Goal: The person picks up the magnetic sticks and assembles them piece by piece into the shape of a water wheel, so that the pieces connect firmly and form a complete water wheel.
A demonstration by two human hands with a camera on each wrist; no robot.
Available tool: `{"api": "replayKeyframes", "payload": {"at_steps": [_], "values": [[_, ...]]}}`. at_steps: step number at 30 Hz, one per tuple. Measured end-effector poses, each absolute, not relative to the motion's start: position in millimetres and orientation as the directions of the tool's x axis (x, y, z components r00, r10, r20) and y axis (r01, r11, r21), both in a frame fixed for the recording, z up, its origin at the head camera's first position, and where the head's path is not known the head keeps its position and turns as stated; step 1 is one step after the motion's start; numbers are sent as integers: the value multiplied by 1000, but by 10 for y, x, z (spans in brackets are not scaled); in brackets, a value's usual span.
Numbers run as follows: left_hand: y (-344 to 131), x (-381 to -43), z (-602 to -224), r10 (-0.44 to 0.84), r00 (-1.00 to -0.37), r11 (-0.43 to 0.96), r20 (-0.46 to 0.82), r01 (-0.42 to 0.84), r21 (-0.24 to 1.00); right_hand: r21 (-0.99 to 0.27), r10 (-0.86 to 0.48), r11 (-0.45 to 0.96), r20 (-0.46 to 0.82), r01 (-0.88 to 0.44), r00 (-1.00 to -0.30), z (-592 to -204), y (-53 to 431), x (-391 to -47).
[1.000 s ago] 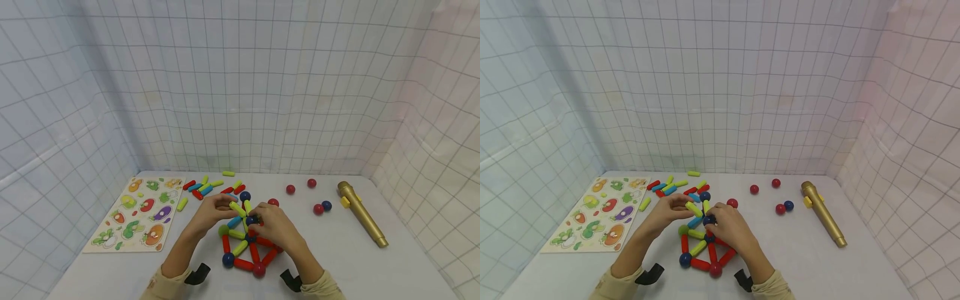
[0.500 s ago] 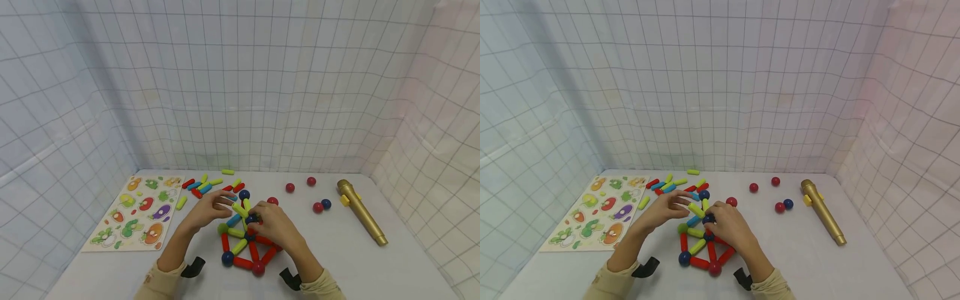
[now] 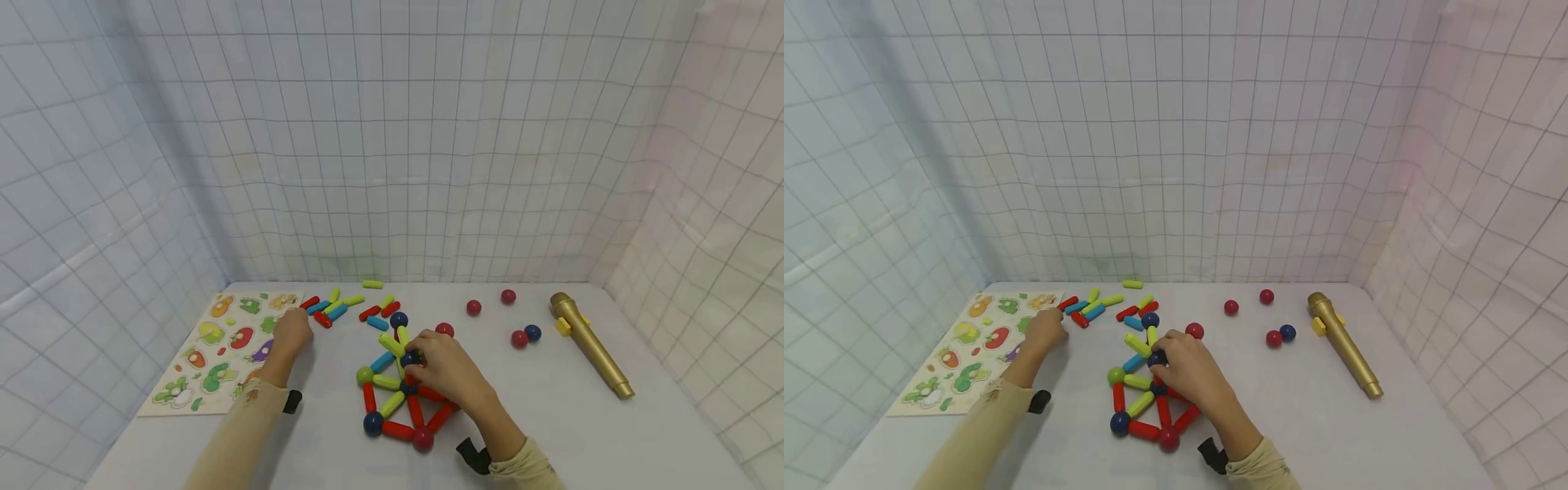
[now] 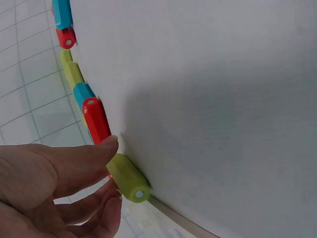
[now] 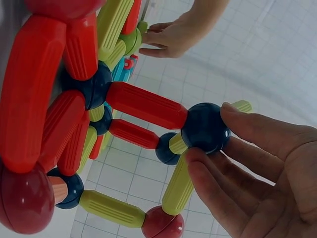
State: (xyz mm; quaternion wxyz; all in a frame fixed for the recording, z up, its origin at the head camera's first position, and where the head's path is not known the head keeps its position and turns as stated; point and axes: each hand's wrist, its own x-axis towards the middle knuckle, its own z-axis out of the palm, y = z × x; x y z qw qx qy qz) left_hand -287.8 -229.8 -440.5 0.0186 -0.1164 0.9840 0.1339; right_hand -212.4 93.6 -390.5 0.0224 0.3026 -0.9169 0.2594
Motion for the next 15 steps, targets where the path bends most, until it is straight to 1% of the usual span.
{"api": "replayKeyframes", "payload": {"at_steps": [5, 8, 9, 11, 14, 15], "values": [[-2304, -2865, -4433, -240, -969, 938, -57, -246, 245, -449, -545, 684, 210, -575, -812, -3888, 943, -2136], [-2275, -2816, -4385, -211, -977, 934, -34, -212, 286, -447, -542, 686, 211, -574, -813, -3886, 942, -2145], [-2249, -2794, -4368, -185, -983, 929, -16, -180, 323, -448, -541, 687, 211, -573, -814, -3885, 941, -2146], [-2167, -2720, -4338, -114, -993, 895, 10, -98, 435, -450, -537, 690, 205, -566, -818, -3889, 940, -2145], [-1981, -2559, -4319, 13, -1000, 786, 20, 22, 618, -460, -533, 693, 191, -555, -824, -3896, 939, -2134], [-1916, -2495, -4321, 47, -999, 743, 14, 45, 668, -463, -532, 695, 184, -550, -827, -3901, 939, -2129]]}}
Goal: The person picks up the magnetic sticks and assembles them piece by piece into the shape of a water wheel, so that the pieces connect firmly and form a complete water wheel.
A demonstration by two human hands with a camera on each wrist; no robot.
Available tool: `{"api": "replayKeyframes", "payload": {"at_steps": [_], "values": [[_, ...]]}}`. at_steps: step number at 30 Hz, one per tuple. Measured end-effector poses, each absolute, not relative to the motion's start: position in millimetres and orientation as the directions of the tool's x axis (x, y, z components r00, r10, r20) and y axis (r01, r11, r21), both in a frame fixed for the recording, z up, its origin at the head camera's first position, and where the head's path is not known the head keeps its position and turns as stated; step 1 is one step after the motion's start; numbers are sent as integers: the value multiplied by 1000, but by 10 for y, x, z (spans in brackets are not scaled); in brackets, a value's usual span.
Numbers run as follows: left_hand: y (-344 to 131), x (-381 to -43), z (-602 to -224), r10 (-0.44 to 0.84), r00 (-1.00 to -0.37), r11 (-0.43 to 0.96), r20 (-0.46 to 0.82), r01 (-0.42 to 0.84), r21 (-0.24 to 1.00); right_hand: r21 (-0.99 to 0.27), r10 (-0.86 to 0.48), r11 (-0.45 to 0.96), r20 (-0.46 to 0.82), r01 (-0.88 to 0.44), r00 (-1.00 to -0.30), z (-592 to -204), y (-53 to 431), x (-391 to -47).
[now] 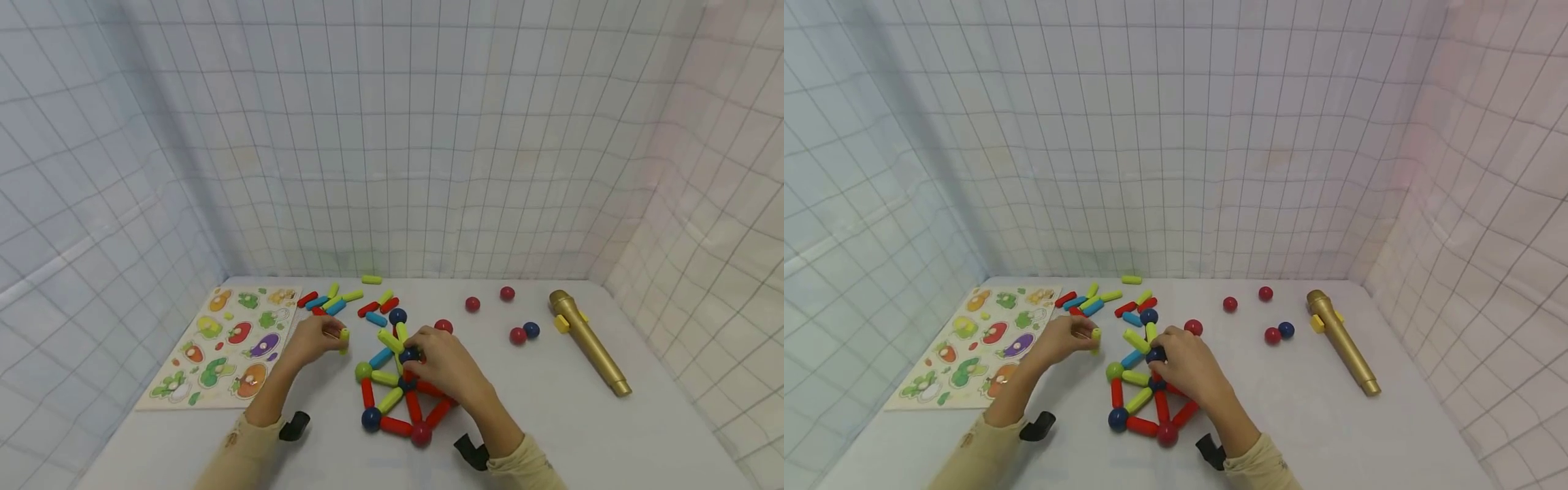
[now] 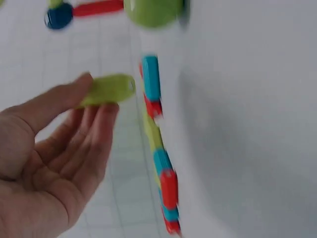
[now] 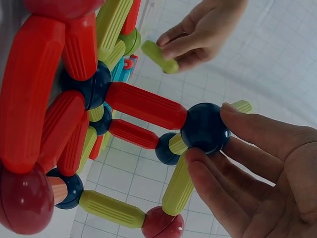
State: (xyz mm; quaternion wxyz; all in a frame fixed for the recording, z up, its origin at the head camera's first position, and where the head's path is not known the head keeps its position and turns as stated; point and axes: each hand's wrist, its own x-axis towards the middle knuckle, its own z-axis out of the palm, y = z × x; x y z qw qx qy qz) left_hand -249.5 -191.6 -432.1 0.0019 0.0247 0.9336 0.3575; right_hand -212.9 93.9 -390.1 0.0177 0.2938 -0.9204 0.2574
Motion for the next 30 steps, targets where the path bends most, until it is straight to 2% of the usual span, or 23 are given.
{"api": "replayKeyframes", "payload": {"at_steps": [3, 6, 11, 18, 24, 27, 30], "values": [[-1752, -2318, -4305, 122, -993, 651, 6, 85, 754, -473, -531, 695, 170, -541, -830, -3905, 936, -2123], [-1642, -2195, -4271, 157, -987, 617, 30, 122, 777, -473, -528, 699, 164, -536, -833, -3911, 936, -2121], [-1574, -2130, -4245, 150, -987, 610, 48, 131, 782, -465, -529, 699, 175, -543, -830, -3909, 942, -2128], [-1580, -2127, -4461, 157, -987, 591, 23, 113, 799, -471, -536, 689, 180, -551, -825, -3916, 938, -2131], [-1541, -2146, -4546, 158, -987, 637, 33, 128, 760, -466, -551, 680, 185, -566, -814, -3901, 972, -2143], [-1527, -2156, -4555, 151, -988, 665, 22, 119, 737, -537, -527, 662, 162, -522, -834, -3838, 1090, -2204], [-1530, -2153, -4553, 153, -987, 672, 41, 134, 728, -584, -412, 690, 170, -429, -895, -3833, 1329, -2370]]}}
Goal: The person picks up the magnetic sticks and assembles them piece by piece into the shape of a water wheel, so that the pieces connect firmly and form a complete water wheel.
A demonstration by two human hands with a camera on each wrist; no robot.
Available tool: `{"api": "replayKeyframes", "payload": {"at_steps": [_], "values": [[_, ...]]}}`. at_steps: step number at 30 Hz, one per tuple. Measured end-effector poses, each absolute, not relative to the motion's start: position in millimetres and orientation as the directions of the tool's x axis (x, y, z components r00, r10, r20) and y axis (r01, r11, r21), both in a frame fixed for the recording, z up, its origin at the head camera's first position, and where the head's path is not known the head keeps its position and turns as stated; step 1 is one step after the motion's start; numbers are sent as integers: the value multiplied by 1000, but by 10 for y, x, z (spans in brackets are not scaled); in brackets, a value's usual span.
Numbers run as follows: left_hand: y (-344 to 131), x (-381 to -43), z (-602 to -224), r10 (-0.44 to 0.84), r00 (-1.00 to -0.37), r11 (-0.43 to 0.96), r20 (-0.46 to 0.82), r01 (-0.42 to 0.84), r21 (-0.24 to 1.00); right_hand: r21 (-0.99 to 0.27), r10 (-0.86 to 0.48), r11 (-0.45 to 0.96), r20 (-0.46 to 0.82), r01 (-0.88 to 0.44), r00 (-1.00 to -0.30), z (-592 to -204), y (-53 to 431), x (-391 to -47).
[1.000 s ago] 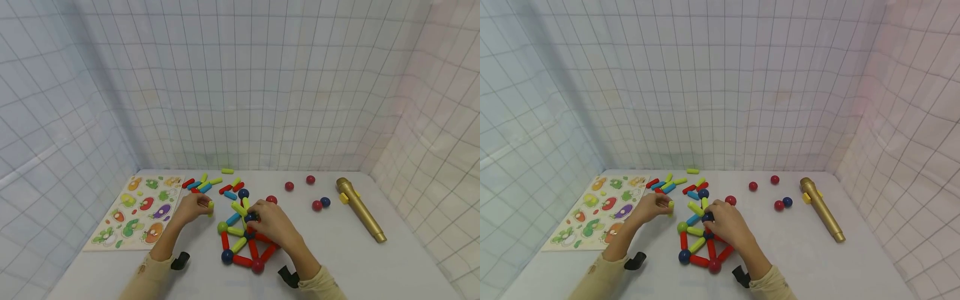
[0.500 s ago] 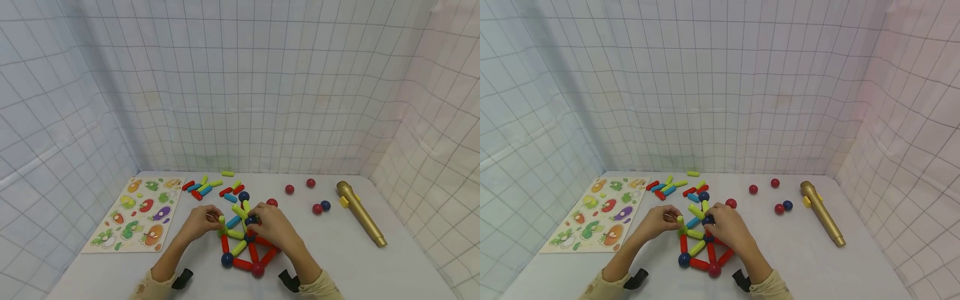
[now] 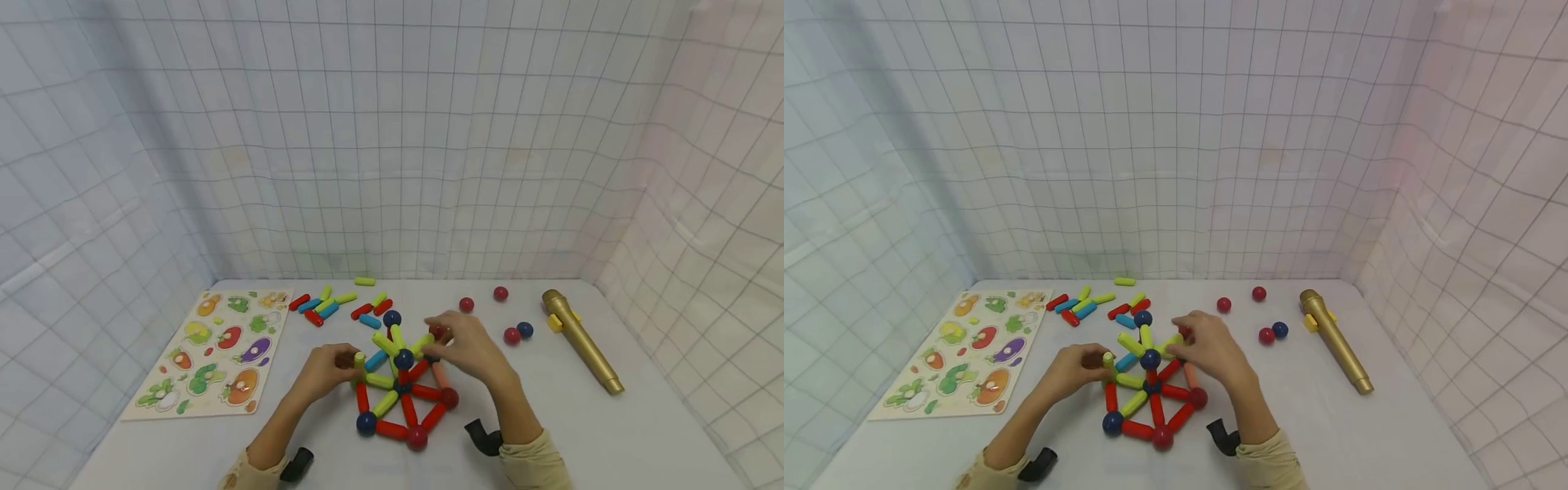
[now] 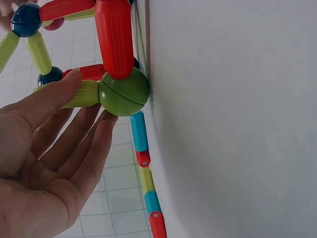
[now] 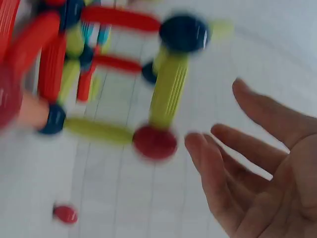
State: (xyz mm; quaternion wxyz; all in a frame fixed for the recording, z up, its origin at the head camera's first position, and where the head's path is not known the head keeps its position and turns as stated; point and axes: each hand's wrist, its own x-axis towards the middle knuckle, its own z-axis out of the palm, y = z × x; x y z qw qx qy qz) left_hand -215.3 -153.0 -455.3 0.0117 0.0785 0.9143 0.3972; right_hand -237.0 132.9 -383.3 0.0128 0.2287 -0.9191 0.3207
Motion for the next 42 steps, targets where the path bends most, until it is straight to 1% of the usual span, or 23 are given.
{"api": "replayKeyframes", "payload": {"at_steps": [2, 4, 7, 9, 11, 13, 22, 24, 26, 28, 30, 33, 36, 39, 42], "values": [[-1545, -2135, -4551, 162, -985, 669, 63, 157, 726, -549, -291, 759, 196, -350, -937, -3907, 1524, -2530], [-1553, -2128, -4555, 166, -983, 658, 75, 167, 734, -472, -153, 850, 201, -233, -968, -4036, 1729, -2696], [-1548, -2132, -4563, 166, -984, 651, 59, 155, 743, -375, 2, 925, 153, -56, -988, -4262, 1998, -2883], [-1541, -2139, -4567, 154, -987, 645, 40, 131, 753, -357, 54, 934, 101, 15, -993, -4382, 2123, -2956], [-1537, -2147, -4572, 148, -988, 650, 33, 122, 750, -361, 71, 932, 61, 44, -996, -4462, 2198, -3001], [-1536, -2152, -4573, 141, -989, 654, 31, 117, 747, -362, 71, 931, 53, 47, -996, -4510, 2234, -3030], [-1501, -2145, -4532, 108, -993, 668, 43, 105, 737, -306, 53, 952, 113, 16, -992, -4572, 2227, -3147], [-1501, -2145, -4535, 106, -993, 659, 46, 104, 745, -318, 42, 948, 150, -8, -988, -4517, 2173, -3130], [-1504, -2144, -4543, 106, -993, 647, 44, 103, 755, -361, 22, 931, 203, -54, -979, -4392, 2065, -3066], [-1510, -2137, -4544, 102, -994, 636, 42, 98, 765, -436, -24, 888, 276, -148, -961, -4207, 1907, -2967], [-1517, -2130, -4542, 99, -994, 630, 44, 97, 770, -507, -92, 816, 360, -277, -928, -3989, 1718, -2844], [-1518, -2122, -4543, 102, -993, 621, 52, 105, 777, -566, -245, 646, 481, -512, -841, -3698, 1431, -2649], [-1511, -2127, -4559, 105, -993, 615, 58, 111, 780, -547, -408, 475, 558, -690, -723, -3520, 1155, -2505], [-1507, -2132, -4580, 109, -992, 608, 60, 114, 786, -496, -530, 364, 586, -788, -613, -3466, 894, -2434], [-1518, -2125, -4572, 120, -991, 606, 64, 124, 785, -464, -596, 329, 573, -822, -562, -3501, 674, -2405]]}}
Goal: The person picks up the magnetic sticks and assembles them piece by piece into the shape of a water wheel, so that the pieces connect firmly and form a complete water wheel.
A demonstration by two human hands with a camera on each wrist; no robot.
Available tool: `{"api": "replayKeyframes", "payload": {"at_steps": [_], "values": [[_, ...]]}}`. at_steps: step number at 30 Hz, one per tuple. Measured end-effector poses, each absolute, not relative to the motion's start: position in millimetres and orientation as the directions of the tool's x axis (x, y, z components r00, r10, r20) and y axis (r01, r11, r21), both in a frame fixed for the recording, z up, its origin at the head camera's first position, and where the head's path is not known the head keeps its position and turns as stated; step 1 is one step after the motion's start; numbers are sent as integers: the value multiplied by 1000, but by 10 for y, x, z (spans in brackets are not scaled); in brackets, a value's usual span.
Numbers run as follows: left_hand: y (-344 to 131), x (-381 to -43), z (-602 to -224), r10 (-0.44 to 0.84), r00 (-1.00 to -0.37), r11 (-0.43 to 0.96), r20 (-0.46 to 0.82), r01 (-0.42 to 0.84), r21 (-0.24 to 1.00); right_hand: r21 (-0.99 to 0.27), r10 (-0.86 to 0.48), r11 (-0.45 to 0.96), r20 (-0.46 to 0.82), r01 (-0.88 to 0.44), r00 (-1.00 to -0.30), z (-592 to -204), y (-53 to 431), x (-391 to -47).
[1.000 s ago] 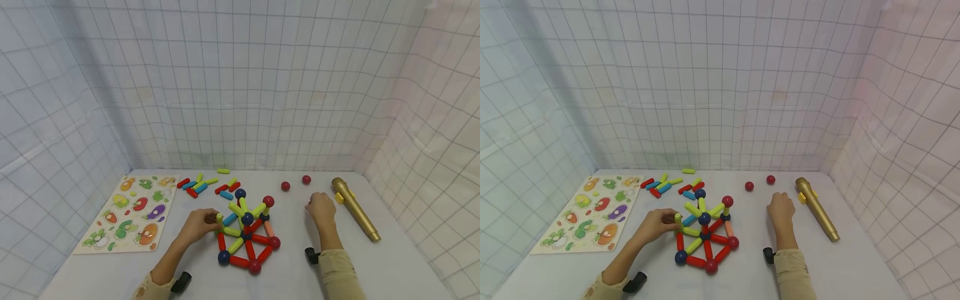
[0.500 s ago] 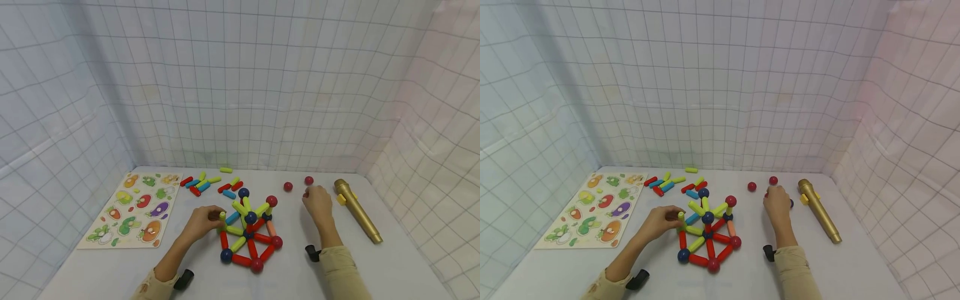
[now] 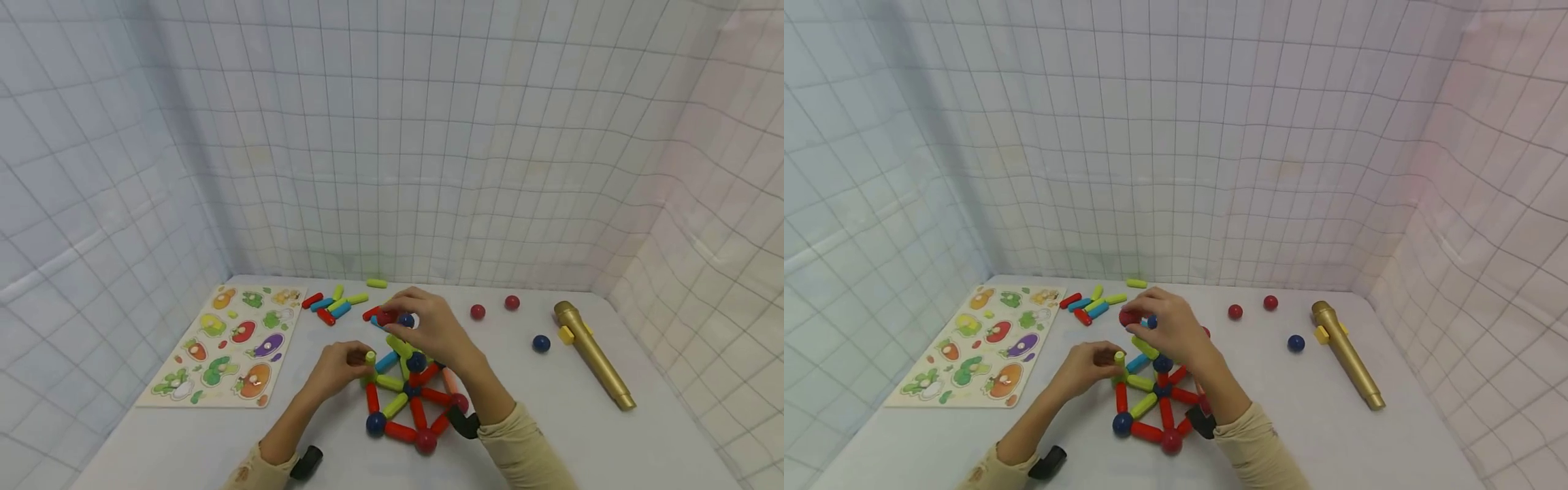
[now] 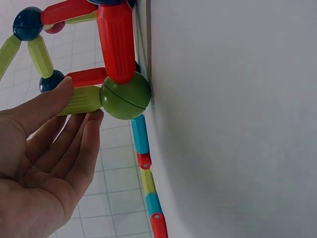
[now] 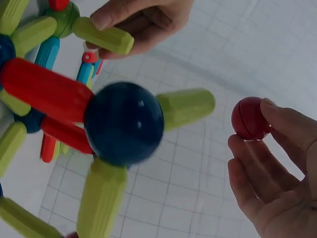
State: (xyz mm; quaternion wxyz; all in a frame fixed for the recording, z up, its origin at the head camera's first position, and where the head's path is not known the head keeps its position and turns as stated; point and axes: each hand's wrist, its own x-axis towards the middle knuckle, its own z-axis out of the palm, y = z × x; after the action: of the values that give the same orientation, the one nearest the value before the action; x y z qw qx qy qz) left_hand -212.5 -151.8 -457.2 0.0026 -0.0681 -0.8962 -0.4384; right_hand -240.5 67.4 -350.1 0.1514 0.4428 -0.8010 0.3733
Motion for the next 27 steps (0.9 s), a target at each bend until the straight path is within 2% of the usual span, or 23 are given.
{"api": "replayKeyframes", "payload": {"at_steps": [7, 14, 22, 27], "values": [[-1511, -2089, -4594, 141, -988, 590, 61, 133, 797, -497, -654, 413, 422, -763, -628, -3669, 519, -2363], [-1532, -2129, -4558, 165, -982, 596, 96, 177, 783, -453, -683, 442, 389, -774, -618, -3691, 421, -2393], [-1533, -2127, -4539, 150, -985, 595, 82, 156, 789, -439, -709, 534, 232, -722, -666, -3853, 261, -2414], [-1540, -2114, -4533, 145, -987, 587, 66, 139, 797, -415, -709, 563, 203, -715, -676, -3902, 254, -2385]]}}
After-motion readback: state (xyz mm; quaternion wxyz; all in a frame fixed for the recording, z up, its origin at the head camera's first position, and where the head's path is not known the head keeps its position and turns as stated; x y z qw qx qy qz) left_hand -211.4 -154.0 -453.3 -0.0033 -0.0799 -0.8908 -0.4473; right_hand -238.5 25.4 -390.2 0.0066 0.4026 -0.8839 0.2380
